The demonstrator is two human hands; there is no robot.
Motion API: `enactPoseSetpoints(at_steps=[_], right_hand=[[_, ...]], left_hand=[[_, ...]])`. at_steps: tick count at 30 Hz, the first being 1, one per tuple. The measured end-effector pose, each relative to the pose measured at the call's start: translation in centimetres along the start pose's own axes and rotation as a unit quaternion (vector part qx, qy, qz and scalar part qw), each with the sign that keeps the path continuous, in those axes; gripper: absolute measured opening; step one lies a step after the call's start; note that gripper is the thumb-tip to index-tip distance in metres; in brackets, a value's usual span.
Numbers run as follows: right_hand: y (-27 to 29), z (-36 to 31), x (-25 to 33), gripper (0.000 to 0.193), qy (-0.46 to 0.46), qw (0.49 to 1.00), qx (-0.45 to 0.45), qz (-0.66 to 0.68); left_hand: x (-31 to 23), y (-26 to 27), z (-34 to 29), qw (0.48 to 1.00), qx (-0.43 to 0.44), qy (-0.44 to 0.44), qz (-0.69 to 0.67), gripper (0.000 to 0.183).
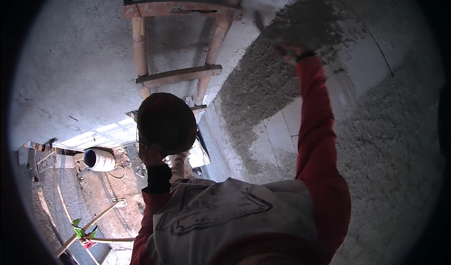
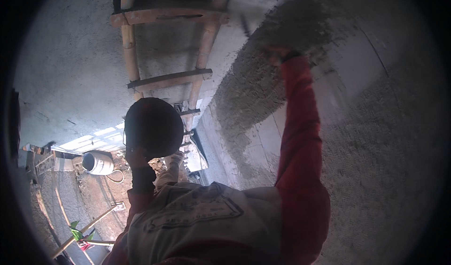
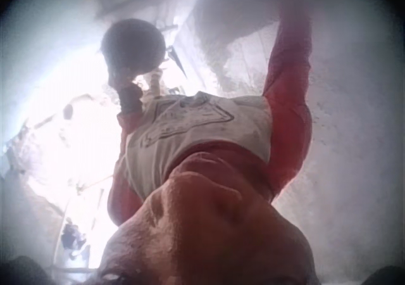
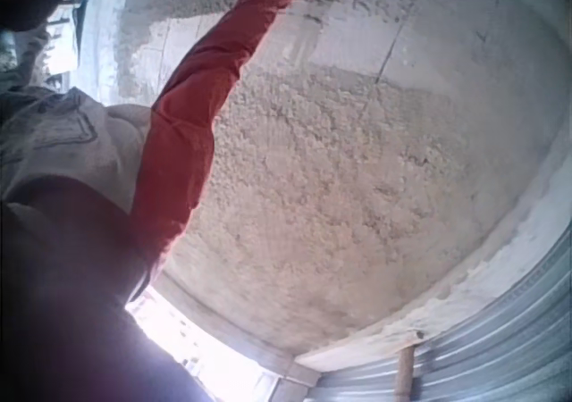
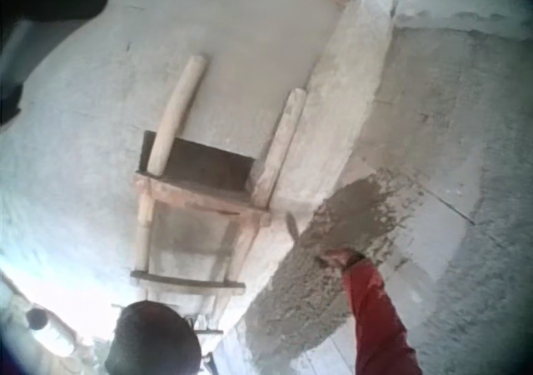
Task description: The person scoops wet cement from a bucket with a trowel and throws it onto a vertical wall, then spreads and smooths the material. The person repeats this process to cover a larger area of the wall.
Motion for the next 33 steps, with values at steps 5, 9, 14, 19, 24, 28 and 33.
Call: enactPoseSetpoints(at_steps=[5,9,14,19,24,28,33], right_hand=[[3.9,-7.9,19.8,0.051,0.248,0.947,-0.202,-0.015],[2.8,-14.1,20.6,0.045,0.317,0.857,-0.174,-0.367],[-10.7,-17.4,5.8,0.028,0.381,0.718,0.053,-0.580],[-22.1,-22.0,-10.5,0.016,0.252,0.643,0.063,-0.721],[-22.1,-25.6,-9.6,0.015,0.271,0.666,0.054,-0.693],[-22.0,-27.1,-6.9,0.014,0.305,0.627,0.026,-0.716],[-25.6,-29.8,-10.5,0.023,0.139,0.701,0.184,-0.675]], left_hand=[[-0.7,-0.4,0.6,0.997,-0.005,-0.056,0.048,0.062],[-0.2,-5.8,-1.3,0.996,0.065,0.041,-0.036,0.059],[0.3,-9.2,-1.3,0.979,0.173,-0.104,0.023,0.055],[-1.7,-13.7,-7.9,0.948,0.200,-0.205,0.136,0.053],[-1.1,-12.8,-10.3,0.939,0.163,-0.234,0.194,0.055],[-2.5,-12.6,-13.2,0.940,0.173,-0.251,0.156,0.053],[-1.8,-11.8,-14.1,0.939,0.190,-0.271,0.091,0.050]])
Point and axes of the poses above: each hand's wrist, its own z-axis towards the middle knuckle, its own y-axis out of the back of the hand, x = y × z, the point moved 7 cm from there along z, towards the middle knuckle, and after that the axes turned 11 degrees about y, right-handed, at the moved point
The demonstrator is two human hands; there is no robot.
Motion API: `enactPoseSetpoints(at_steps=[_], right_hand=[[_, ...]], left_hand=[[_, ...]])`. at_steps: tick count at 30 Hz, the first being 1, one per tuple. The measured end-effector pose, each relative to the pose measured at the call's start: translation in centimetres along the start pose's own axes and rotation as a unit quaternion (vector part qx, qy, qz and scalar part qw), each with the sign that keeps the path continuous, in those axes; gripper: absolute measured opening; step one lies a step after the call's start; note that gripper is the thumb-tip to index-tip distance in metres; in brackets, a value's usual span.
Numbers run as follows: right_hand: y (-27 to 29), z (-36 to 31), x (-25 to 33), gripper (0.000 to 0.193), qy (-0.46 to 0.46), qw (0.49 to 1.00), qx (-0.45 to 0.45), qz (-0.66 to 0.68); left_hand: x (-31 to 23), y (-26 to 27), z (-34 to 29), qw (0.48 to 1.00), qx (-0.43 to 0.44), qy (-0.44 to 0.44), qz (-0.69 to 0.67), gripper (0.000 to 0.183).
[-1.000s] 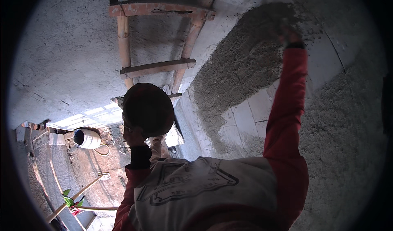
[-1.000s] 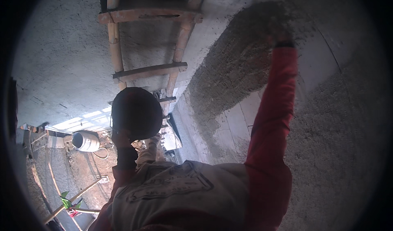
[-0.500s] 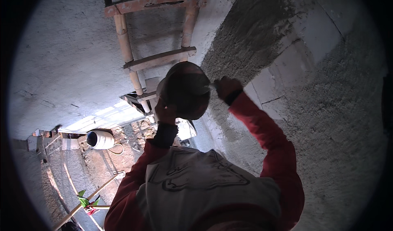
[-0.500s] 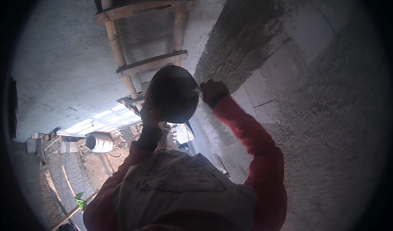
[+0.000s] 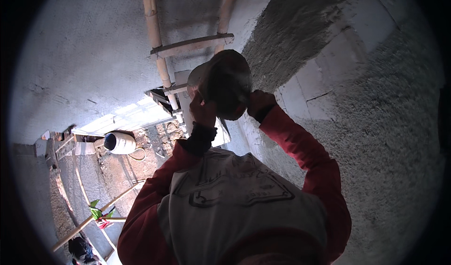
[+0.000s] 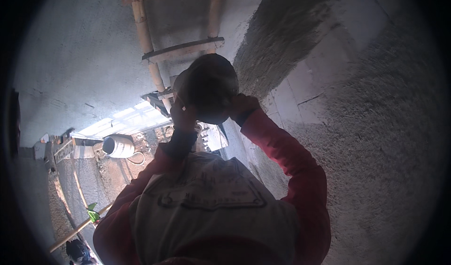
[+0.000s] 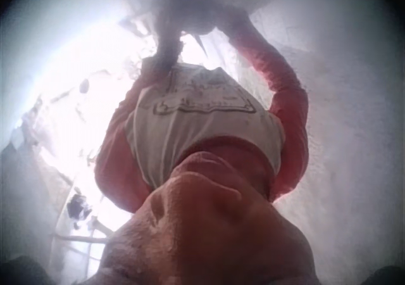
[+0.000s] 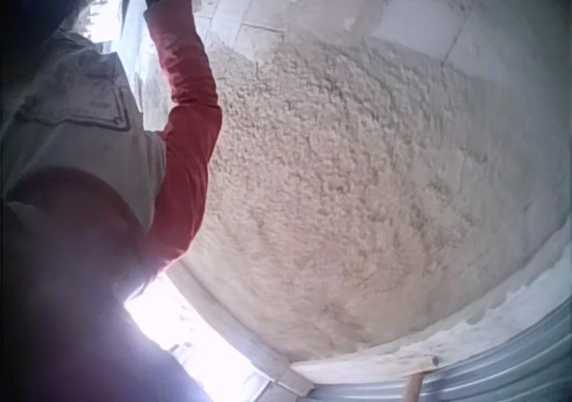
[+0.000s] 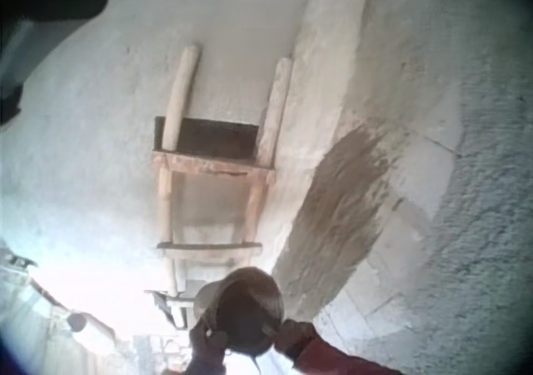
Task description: The person scoops wet cement from a bucket with a trowel and throws it onto a vertical wall, then spreads and smooths the material. The person repeats this process to cover a larger area of the wall.
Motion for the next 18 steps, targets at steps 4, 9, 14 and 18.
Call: enactPoseSetpoints(at_steps=[4,9,14,18], right_hand=[[-0.5,0.9,1.0,0.026,-0.033,0.992,0.025,0.115],[-1.6,2.2,-2.7,0.036,-0.010,0.997,-0.019,0.075],[7.9,1.5,-2.7,0.024,0.018,1.000,0.002,-0.009],[14.2,2.0,-2.8,0.026,0.130,0.978,-0.160,-0.018]], left_hand=[[1.2,1.7,-0.1,0.996,-0.008,0.072,0.052,0.050],[5.1,3.9,0.4,0.962,-0.023,0.232,-0.142,0.057],[9.1,6.0,2.6,0.944,0.013,0.222,-0.243,0.044],[12.1,8.4,4.1,0.975,-0.041,0.175,-0.133,0.058]])
Point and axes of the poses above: each hand's wrist, its own z-axis towards the middle knuckle, its own y-axis out of the back of the hand, x = y × z, the point moved 7 cm from there along z, towards the middle knuckle, and after that the axes turned 11 degrees about y, right-handed, at the moved point
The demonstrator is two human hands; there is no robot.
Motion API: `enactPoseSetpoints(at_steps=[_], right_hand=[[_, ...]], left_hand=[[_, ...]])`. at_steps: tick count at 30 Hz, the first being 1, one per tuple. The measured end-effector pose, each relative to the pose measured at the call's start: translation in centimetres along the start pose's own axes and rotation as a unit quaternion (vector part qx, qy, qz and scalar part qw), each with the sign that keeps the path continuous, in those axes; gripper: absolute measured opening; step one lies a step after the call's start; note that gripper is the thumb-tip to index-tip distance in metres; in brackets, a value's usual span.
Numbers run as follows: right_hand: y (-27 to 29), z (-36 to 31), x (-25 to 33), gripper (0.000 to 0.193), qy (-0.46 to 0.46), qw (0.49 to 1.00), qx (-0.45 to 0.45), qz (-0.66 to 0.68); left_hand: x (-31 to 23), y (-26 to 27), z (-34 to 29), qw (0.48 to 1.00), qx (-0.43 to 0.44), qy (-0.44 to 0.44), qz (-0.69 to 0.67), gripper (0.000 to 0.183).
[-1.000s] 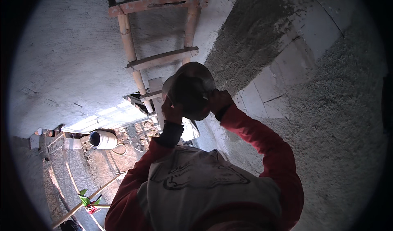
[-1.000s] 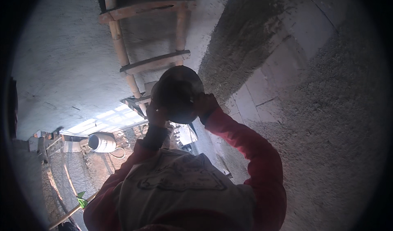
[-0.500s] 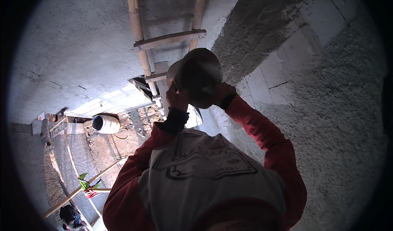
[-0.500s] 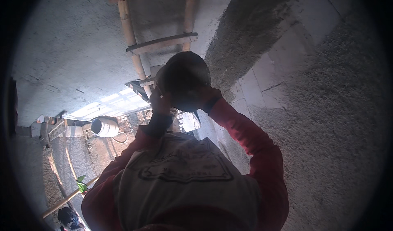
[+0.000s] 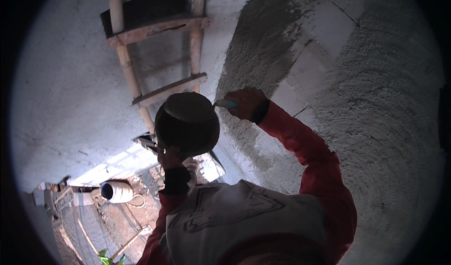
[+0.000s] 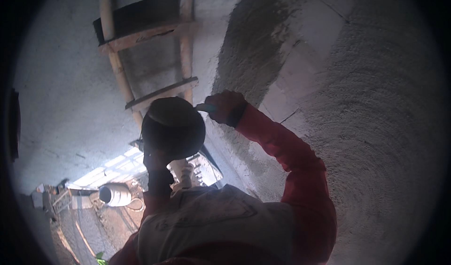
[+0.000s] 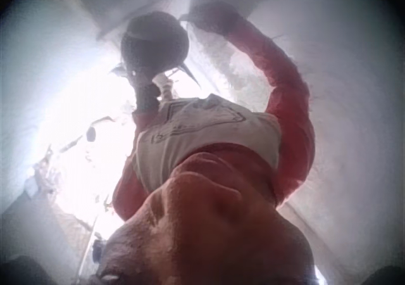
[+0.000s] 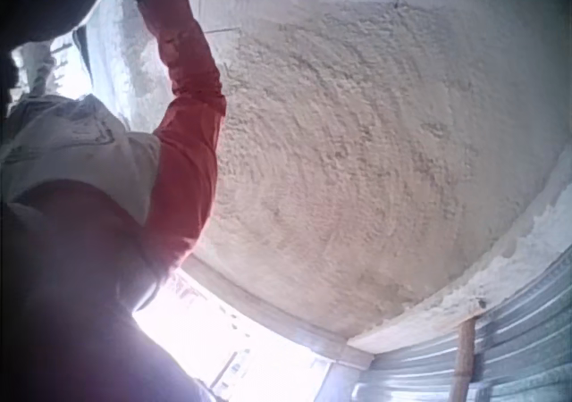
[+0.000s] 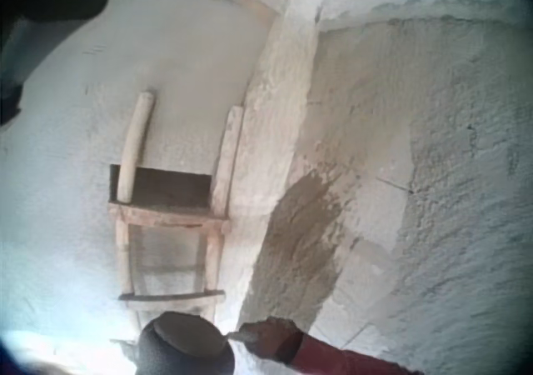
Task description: The person scoops wet cement from a bucket with a trowel and throws it onto a vertical wall, then spreads and smooths the material. The person repeats this process to cover a larger area of the wall.
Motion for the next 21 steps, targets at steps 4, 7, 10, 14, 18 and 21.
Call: enactPoseSetpoints(at_steps=[4,7,10,14,18,21], right_hand=[[4.7,3.1,-3.6,0.026,0.068,0.985,-0.125,0.094],[7.6,5.6,-4.7,0.031,0.094,0.979,-0.143,0.110],[8.1,7.2,-3.6,0.028,0.112,0.977,-0.168,0.071],[-3.6,7.8,-2.7,0.018,0.048,0.997,-0.057,0.026],[-9.0,8.0,-0.8,0.026,-0.078,0.980,0.181,0.040],[-6.6,9.5,-1.0,0.028,-0.016,0.993,0.114,0.038]], left_hand=[[-6.8,-2.5,-3.4,0.993,-0.047,0.071,-0.086,0.062],[-8.0,-0.7,-2.3,0.994,-0.075,0.047,-0.065,0.059],[-8.4,1.1,-0.8,0.991,-0.124,0.040,-0.039,0.057],[-8.1,-0.2,0.7,0.980,-0.110,0.054,-0.155,0.057],[-5.9,2.4,3.5,0.976,-0.139,0.061,-0.153,0.058],[-5.4,3.1,4.1,0.973,-0.156,0.065,-0.158,0.060]])
Point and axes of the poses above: each hand's wrist, its own z-axis towards the middle knuckle, its own y-axis out of the back of the hand, x = y × z, the point moved 7 cm from there along z, towards the middle knuckle, and after that the axes turned 11 degrees about y, right-handed, at the moved point
